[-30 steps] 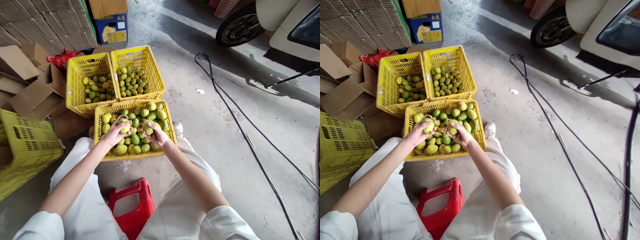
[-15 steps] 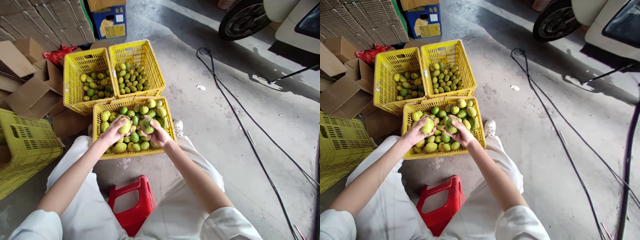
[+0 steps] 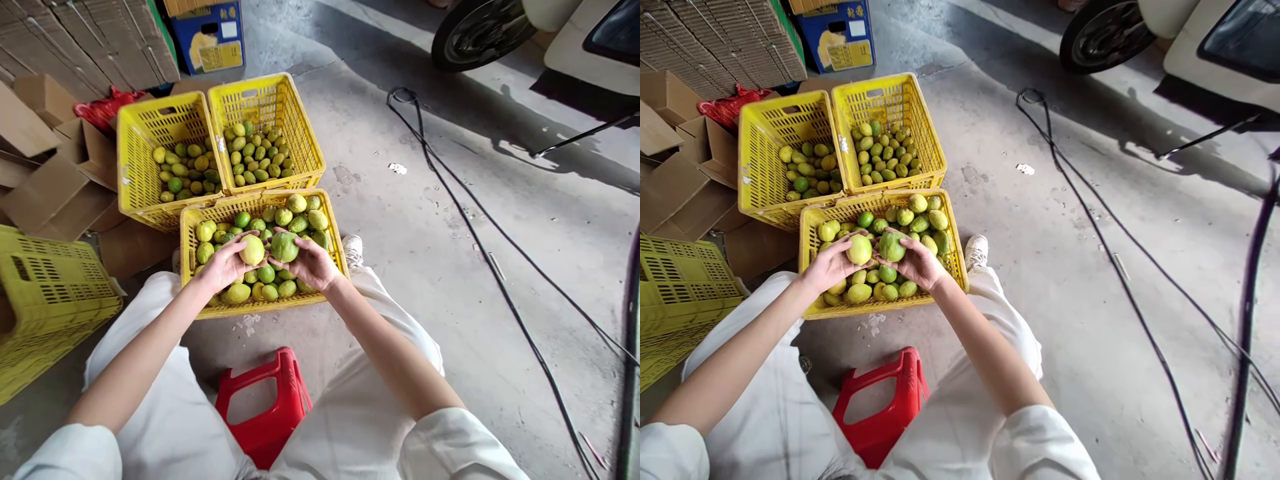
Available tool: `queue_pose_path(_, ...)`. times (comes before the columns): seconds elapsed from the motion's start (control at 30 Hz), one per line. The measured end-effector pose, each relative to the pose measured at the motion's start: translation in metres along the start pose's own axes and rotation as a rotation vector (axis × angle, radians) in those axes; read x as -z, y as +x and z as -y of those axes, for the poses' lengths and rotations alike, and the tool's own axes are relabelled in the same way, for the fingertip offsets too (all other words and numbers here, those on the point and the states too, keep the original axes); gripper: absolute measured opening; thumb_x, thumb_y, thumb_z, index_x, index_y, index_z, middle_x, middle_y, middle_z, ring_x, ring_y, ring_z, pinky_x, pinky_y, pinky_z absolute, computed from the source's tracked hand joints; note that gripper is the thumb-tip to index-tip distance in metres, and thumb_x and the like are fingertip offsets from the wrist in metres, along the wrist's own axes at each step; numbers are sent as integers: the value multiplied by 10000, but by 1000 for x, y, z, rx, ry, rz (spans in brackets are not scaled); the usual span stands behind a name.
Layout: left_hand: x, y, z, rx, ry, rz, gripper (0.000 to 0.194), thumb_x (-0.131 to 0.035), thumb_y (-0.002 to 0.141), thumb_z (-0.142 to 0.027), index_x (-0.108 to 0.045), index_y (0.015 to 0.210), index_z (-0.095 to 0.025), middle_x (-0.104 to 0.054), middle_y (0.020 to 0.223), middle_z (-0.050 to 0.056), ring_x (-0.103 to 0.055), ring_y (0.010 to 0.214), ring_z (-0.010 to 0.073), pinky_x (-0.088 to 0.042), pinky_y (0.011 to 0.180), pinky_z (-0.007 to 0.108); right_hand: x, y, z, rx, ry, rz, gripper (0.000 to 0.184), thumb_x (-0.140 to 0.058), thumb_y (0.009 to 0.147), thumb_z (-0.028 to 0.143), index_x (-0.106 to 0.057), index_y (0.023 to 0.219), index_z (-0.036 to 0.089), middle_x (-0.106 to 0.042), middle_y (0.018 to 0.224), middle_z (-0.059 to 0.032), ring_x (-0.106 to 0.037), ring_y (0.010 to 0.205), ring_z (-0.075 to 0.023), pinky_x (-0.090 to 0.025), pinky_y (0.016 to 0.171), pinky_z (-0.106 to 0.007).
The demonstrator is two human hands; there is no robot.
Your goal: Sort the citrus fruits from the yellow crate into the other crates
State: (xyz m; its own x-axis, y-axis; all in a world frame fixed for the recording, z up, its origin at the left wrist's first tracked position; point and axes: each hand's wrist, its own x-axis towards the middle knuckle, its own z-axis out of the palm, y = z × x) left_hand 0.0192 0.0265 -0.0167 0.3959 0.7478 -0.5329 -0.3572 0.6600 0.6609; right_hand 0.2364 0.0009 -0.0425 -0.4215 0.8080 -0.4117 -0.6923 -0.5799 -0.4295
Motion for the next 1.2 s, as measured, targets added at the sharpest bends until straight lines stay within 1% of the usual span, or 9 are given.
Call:
queue_pose_path(0.23,0,1,15,17,100,129,588,-1004,592,-484,-715,989,-160,-737,994,107,-736,1054,294,-659,784,343,8,3,-13,24,-90,62,466,-886,739,264,-636,1132,252,-754,1106,-30,-748,1068,-232,-686,820,-333)
queue_pose_path(0.3,0,0,18,18,98,99,575,-982,613,-524,-701,958,-159,-732,962,105,-736,1052,291,-659,766,331,7,3,-14,7,-79,57,416,-876,757,310,-629,1085,246,-750,1094,-42,-749,1067,-244,-689,809,-340)
queue_pose_path(0.4,3,-2,17,31,65,14,461,-902,721,-496,-683,962,-170,-730,916,93,-749,1010,285,-664,733,341,3,2,-11,-48,-15,50,335,-731,833,385,-626,1112,234,-751,1125,-84,-732,1141,-296,-676,917,-471)
queue_pose_path(0.53,12,-3,9,81,-56,-43,314,-712,811,-410,-685,1011,-169,-739,893,98,-757,1003,324,-671,746,426,-4,0,-4,-106,43,54,420,-563,795,305,-620,1201,216,-763,1152,-110,-714,1205,-335,-630,989,-597)
queue_pose_path(0.67,11,-4,6,84,-76,-36,321,-689,809,-299,-682,1100,-166,-749,943,106,-754,983,309,-663,746,418,-5,0,-5,-65,25,20,391,-619,846,285,-601,1232,227,-768,1166,-94,-739,1166,-291,-667,957,-488)
queue_pose_path(0.77,3,-6,7,62,-64,3,368,-779,831,-354,-674,1136,-178,-731,941,93,-741,910,254,-639,699,333,0,2,-10,-26,5,3,372,-712,859,300,-586,1206,250,-760,1174,-73,-742,1153,-268,-689,891,-407)
queue_pose_path(1.0,-7,-1,1,-3,-207,-8,280,-833,830,-329,-645,966,-173,-640,855,28,-595,653,91,-504,520,157,6,9,-17,9,22,-35,338,-822,814,252,-582,1051,266,-741,1005,-4,-753,858,-165,-642,636,-216)
queue_pose_path(1.1,-8,0,-4,2,-209,-79,241,-706,913,-383,-655,992,-161,-670,886,65,-640,695,127,-527,534,190,4,9,-14,48,27,-97,260,-765,880,332,-606,1075,269,-743,979,-11,-749,845,-177,-658,644,-243)
queue_pose_path(1.2,-10,0,-6,14,-212,-158,306,-520,972,-381,-666,1115,-153,-722,1014,132,-735,928,241,-635,702,322,0,8,-9,59,80,-111,292,-627,932,388,-621,1190,251,-766,1096,-74,-755,1056,-271,-703,795,-400)
